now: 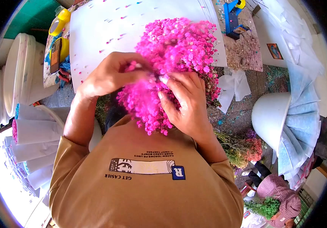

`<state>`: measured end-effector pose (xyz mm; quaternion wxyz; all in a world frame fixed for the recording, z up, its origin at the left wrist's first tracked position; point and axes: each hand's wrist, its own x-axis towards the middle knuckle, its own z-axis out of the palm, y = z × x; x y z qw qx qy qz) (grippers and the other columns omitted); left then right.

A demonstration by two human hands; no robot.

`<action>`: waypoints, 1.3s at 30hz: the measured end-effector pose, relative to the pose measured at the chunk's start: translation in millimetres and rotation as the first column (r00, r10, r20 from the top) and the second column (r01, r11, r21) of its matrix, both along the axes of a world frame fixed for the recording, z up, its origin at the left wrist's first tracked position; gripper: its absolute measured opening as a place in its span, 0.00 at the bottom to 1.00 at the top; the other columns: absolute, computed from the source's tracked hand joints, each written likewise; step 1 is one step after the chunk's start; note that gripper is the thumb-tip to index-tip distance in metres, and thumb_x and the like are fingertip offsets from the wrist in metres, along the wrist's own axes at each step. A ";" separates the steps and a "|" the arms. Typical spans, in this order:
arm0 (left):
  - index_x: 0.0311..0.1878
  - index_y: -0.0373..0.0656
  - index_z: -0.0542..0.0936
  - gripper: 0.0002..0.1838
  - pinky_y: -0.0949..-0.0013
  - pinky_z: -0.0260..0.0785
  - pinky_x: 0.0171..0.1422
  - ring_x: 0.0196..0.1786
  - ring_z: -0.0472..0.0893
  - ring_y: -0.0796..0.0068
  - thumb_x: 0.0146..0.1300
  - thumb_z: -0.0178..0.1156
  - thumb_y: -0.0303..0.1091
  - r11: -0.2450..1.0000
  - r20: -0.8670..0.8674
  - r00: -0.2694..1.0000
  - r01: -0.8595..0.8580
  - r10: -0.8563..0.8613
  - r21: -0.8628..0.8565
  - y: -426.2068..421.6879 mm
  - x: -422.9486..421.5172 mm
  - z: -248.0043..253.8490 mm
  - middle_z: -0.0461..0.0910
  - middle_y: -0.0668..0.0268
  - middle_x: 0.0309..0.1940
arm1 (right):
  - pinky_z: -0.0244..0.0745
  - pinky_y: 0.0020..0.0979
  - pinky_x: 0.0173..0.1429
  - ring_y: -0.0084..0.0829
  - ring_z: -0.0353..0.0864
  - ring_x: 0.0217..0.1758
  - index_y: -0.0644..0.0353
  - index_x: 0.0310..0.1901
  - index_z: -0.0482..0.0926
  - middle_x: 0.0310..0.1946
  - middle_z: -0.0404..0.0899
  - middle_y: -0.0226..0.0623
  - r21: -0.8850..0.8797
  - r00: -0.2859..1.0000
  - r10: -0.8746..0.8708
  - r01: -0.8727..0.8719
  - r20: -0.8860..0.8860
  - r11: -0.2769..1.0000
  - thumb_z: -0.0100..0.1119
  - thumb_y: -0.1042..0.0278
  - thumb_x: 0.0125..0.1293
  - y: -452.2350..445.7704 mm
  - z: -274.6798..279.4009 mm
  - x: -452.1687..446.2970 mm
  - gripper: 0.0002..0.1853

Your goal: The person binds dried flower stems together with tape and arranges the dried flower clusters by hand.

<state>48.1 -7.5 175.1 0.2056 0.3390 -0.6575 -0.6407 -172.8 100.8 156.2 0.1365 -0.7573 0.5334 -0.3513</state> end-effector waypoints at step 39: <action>0.43 0.32 0.84 0.08 0.63 0.74 0.49 0.43 0.83 0.64 0.60 0.65 0.21 0.867 0.156 0.984 0.155 -0.091 -0.474 -2.2 -17.5 -8.2 0.83 0.56 0.39 | 0.69 0.43 0.60 0.44 0.77 0.52 0.64 0.52 0.84 0.51 0.82 0.43 -0.006 1.000 -0.012 0.012 0.012 1.000 0.70 0.70 0.62 0.2 -1.9 -2.0 0.17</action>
